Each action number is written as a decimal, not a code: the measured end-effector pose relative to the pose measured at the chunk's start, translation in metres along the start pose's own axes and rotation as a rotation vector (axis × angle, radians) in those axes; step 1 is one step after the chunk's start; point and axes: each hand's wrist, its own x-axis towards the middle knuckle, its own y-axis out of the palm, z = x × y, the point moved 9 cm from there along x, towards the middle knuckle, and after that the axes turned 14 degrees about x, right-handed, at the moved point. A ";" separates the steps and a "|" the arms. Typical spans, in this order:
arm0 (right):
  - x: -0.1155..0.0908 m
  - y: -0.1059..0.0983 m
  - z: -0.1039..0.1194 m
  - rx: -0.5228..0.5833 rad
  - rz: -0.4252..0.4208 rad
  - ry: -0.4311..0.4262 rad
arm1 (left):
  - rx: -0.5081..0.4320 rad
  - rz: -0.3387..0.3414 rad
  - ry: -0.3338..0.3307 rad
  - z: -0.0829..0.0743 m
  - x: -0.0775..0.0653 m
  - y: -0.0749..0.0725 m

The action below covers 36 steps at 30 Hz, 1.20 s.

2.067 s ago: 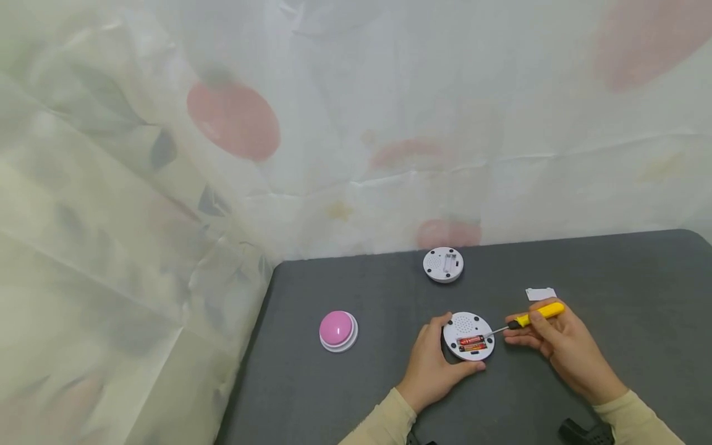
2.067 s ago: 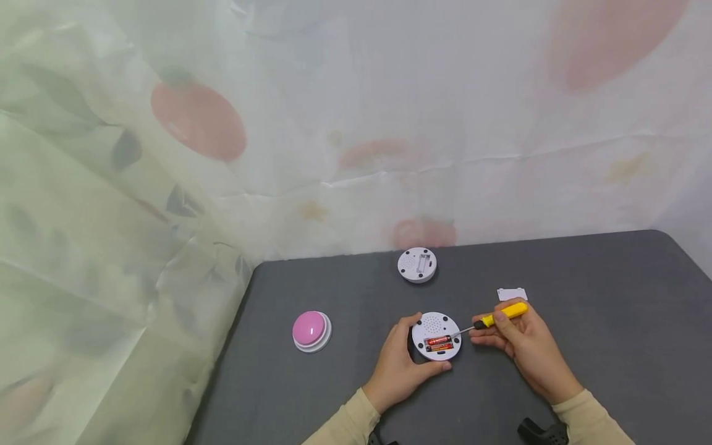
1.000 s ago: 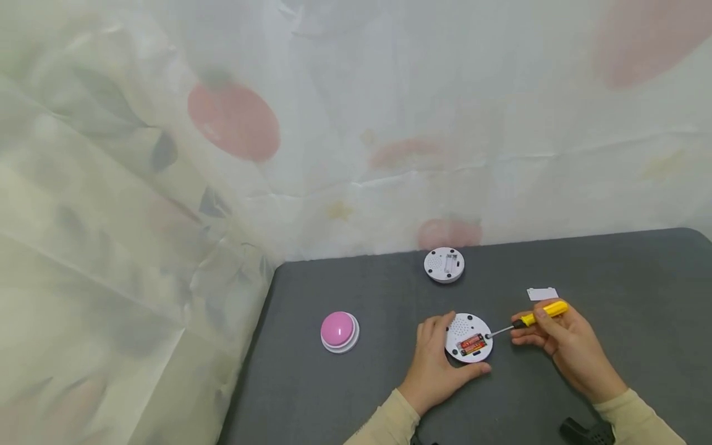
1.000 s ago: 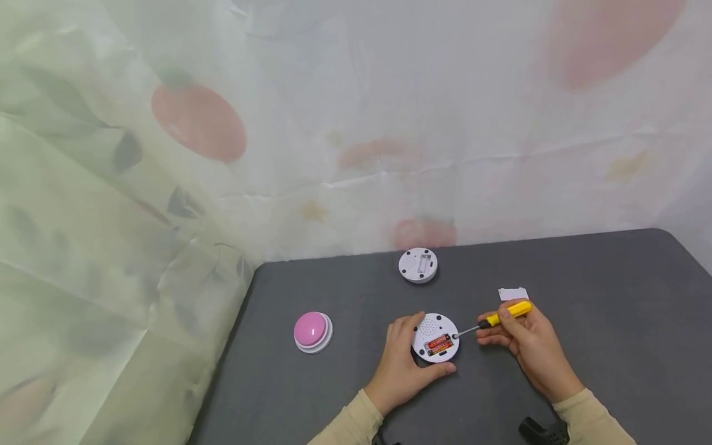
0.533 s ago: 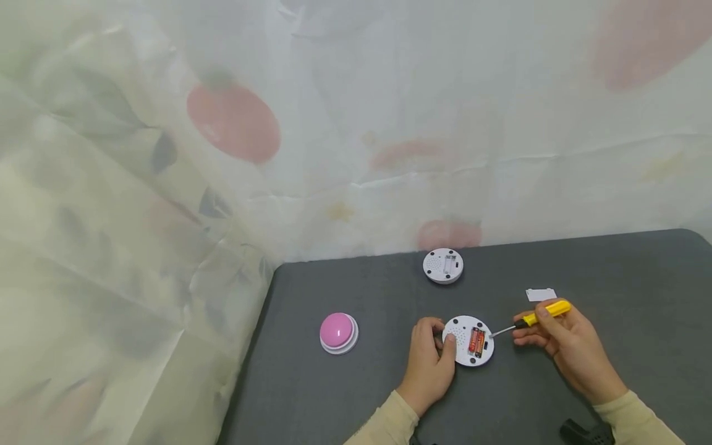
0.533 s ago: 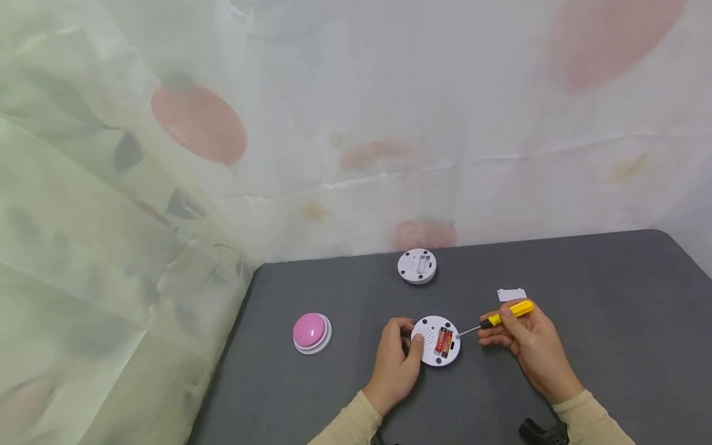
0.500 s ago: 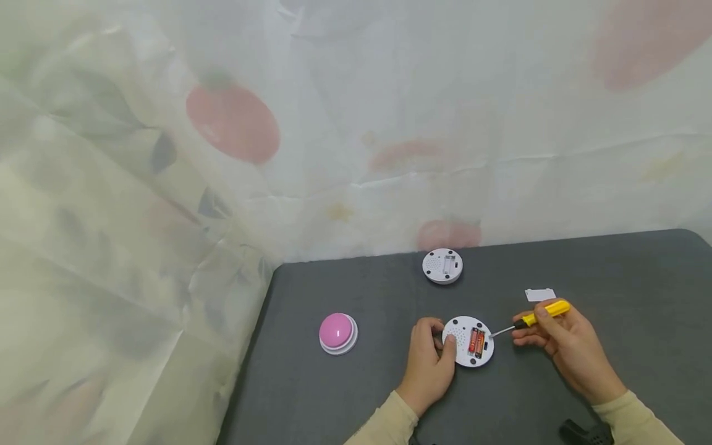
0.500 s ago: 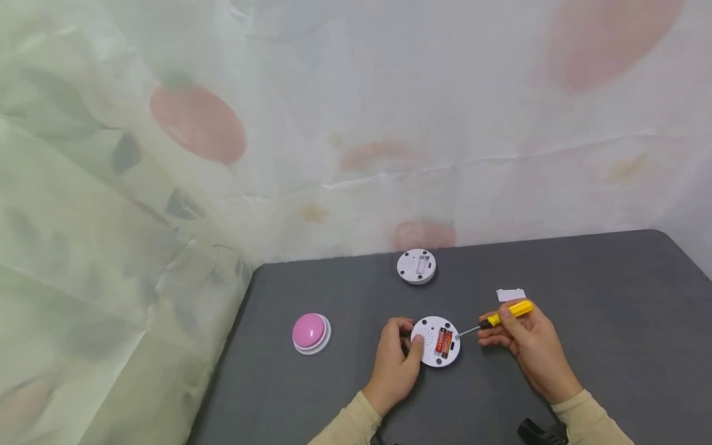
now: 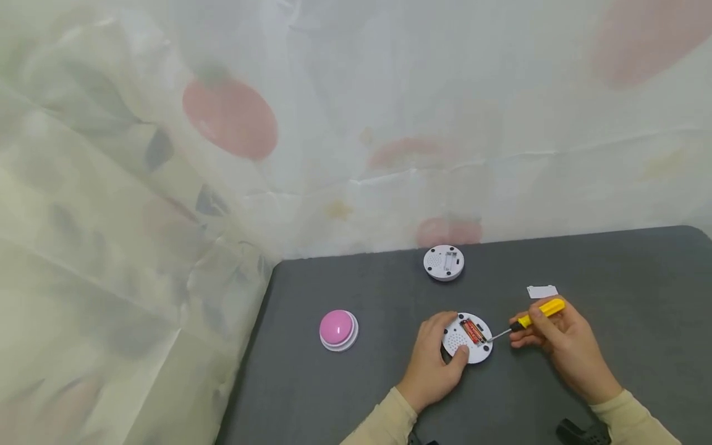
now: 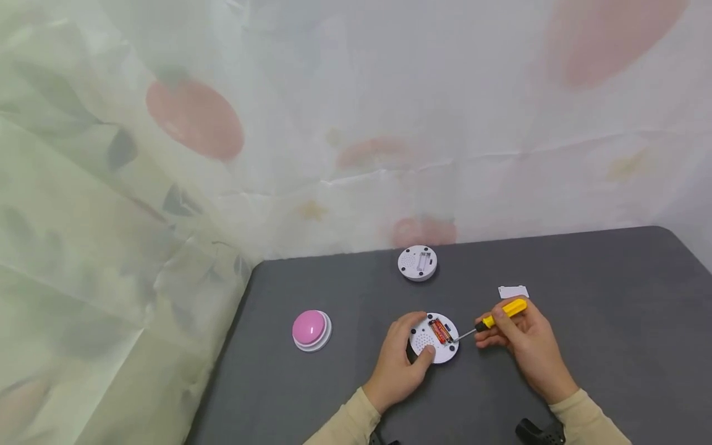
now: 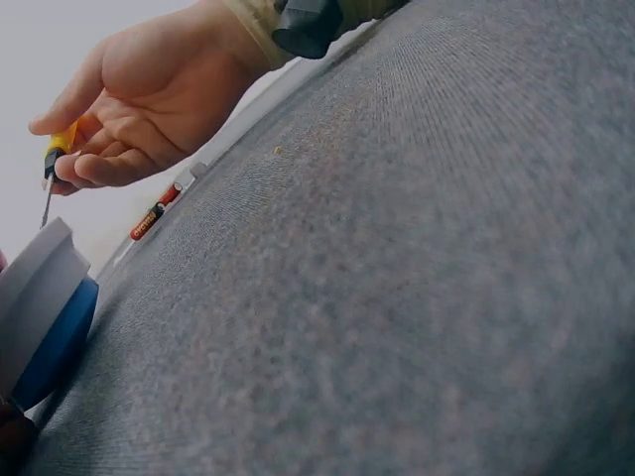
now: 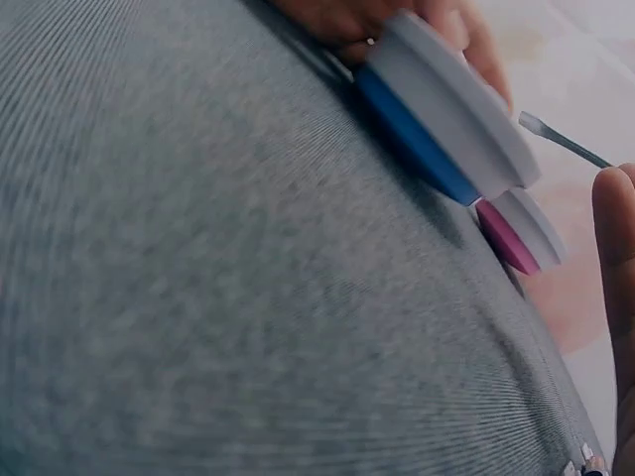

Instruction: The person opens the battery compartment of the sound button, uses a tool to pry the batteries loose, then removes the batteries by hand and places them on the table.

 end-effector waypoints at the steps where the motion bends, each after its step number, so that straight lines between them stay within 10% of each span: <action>1: 0.000 0.001 0.001 -0.026 0.000 -0.015 | 0.002 0.004 -0.002 0.000 0.000 0.000; 19: -0.021 0.028 0.046 -0.522 0.082 -0.494 | 0.021 0.028 -0.047 -0.015 0.007 0.013; 29: -0.015 0.027 0.044 -0.637 -0.009 -0.407 | -0.044 -0.036 -0.047 -0.015 0.011 0.005; 36: -0.022 0.018 0.041 -0.449 -0.052 -0.471 | -0.018 -0.052 -0.019 -0.018 0.010 0.005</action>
